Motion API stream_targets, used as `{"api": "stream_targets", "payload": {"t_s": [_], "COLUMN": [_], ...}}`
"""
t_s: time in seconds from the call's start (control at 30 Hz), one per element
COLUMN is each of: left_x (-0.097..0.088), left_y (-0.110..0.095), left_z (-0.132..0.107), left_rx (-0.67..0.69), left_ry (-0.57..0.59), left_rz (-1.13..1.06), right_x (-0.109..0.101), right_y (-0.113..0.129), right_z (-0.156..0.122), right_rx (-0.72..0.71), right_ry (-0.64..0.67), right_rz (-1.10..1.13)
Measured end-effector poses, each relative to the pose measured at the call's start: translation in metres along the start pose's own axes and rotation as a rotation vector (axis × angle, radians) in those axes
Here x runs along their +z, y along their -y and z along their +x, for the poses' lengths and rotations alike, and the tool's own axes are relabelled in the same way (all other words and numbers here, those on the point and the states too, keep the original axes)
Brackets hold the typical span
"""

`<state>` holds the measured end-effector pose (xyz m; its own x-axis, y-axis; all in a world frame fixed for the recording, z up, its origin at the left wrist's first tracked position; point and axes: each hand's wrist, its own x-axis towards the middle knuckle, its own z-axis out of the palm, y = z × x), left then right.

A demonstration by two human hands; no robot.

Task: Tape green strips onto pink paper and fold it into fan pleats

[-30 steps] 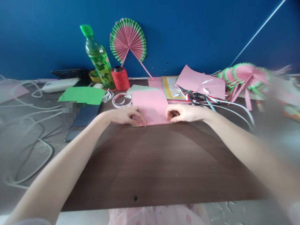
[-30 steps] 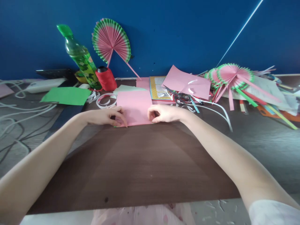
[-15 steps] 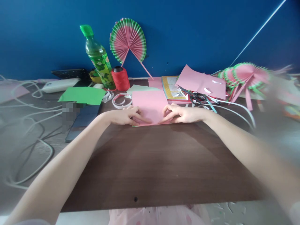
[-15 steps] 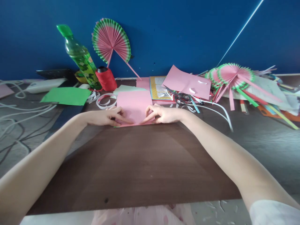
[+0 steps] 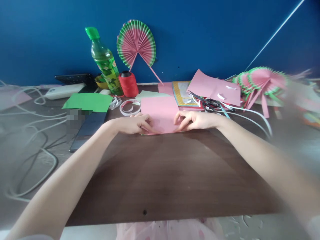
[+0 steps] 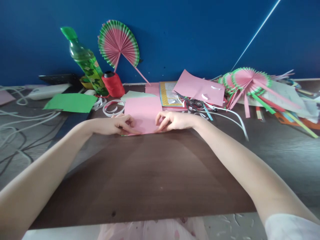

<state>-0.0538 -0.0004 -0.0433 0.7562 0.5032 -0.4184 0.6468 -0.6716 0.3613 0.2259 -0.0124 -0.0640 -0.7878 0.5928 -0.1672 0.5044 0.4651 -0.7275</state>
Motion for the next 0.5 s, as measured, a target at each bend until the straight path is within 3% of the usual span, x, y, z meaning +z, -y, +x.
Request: {"api": "stream_targets", "payload": {"t_s": [0.23, 0.5], "left_x": [-0.002, -0.006], "left_y": [0.005, -0.005], "left_z": [-0.003, -0.005], "left_rx": [0.094, 0.059], "left_ry": [-0.050, -0.093], "left_rz": [-0.114, -0.140], "right_x": [-0.002, -0.001], "right_y": [-0.005, 0.007], "right_z": [-0.002, -0.003], "right_rx": [0.005, -0.015], "right_ry": [-0.063, -0.071], "right_rz": [0.089, 0.054]}}
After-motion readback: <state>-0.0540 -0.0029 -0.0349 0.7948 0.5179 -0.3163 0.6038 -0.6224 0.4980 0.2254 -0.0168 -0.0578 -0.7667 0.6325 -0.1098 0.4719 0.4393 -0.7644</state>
